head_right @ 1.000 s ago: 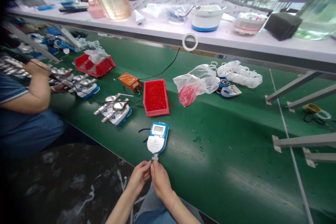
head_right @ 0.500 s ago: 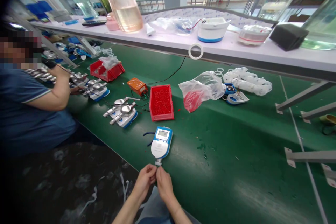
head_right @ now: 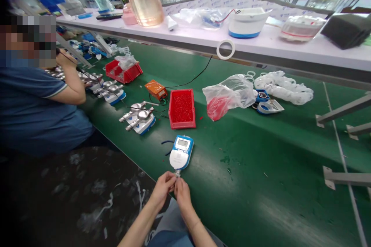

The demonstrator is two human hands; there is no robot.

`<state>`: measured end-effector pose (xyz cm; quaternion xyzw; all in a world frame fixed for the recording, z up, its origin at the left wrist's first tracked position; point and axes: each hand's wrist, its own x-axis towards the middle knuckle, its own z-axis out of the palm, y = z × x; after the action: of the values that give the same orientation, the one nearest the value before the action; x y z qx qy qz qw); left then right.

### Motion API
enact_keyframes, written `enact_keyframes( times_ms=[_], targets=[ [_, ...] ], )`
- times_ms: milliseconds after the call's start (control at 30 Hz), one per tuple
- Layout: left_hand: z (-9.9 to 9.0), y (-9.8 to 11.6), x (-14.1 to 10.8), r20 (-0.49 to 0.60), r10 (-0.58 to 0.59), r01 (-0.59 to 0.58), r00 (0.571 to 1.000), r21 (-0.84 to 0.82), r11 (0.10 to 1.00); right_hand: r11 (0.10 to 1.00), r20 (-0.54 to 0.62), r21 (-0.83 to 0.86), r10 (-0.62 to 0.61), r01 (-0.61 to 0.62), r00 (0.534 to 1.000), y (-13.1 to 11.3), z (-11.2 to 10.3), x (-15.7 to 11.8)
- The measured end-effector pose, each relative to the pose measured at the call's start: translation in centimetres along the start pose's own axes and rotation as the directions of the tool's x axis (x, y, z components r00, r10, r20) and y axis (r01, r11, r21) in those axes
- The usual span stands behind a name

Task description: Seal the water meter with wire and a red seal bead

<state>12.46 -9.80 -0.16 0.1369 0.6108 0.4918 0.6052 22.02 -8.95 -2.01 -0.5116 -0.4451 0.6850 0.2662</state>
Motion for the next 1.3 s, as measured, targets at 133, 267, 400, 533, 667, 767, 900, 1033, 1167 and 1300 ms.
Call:
enact_keyframes(
  times_ms=[133,267,400,533,667,767,900,1033,1167,1300],
  targets=[
    [-0.4,0.0,0.3,-0.002,0.056,-0.055,0.998,0.129,0.990,0.979,0.070,0.139,0.142,-0.150,0.987,0.6,0.2,0.4],
    [-0.9,-1.0,0.4,-0.028,-0.073,0.072,0.997,-0.041,0.997,0.982,-0.019,-0.127,-0.147,0.143,0.989,0.2,-0.4,0.1],
    [-0.5,-1.1,0.5,0.001,-0.029,0.029,1.000,-0.063,0.998,0.990,-0.028,0.134,0.055,-0.051,0.998,0.6,0.1,0.7],
    [-0.1,-0.2,0.8,0.011,-0.006,0.006,1.000,0.009,1.000,0.927,0.052,0.293,0.227,-0.232,0.972,0.3,0.0,1.3],
    [-0.4,-0.1,1.2,0.031,-0.062,0.064,0.998,-0.072,0.995,0.997,-0.022,0.060,0.056,-0.055,0.998,-0.8,-1.1,0.9],
    [-0.6,-0.3,1.4,0.036,-0.066,0.068,0.997,-0.067,0.995,0.999,-0.001,0.014,0.039,-0.039,0.999,-1.0,-0.8,0.7],
    [-0.9,-0.3,1.5,0.053,-0.066,0.068,0.996,-0.038,0.997,0.987,0.049,0.119,0.104,-0.109,0.993,-0.6,-0.1,0.8],
    [-1.3,-0.3,1.4,0.074,-0.108,0.112,0.991,-0.046,0.993,0.990,-0.035,-0.125,-0.075,0.070,0.997,-0.8,-0.6,0.4],
    [-1.4,-0.3,1.7,0.060,-0.096,0.098,0.994,-0.045,0.994,1.000,0.020,0.009,0.026,-0.026,0.999,-0.6,-0.1,0.7],
    [-1.8,-0.1,2.4,0.083,-0.097,0.100,0.992,-0.028,0.995,0.980,0.082,0.142,0.129,-0.140,0.988,-0.1,0.3,1.3]
  ],
)
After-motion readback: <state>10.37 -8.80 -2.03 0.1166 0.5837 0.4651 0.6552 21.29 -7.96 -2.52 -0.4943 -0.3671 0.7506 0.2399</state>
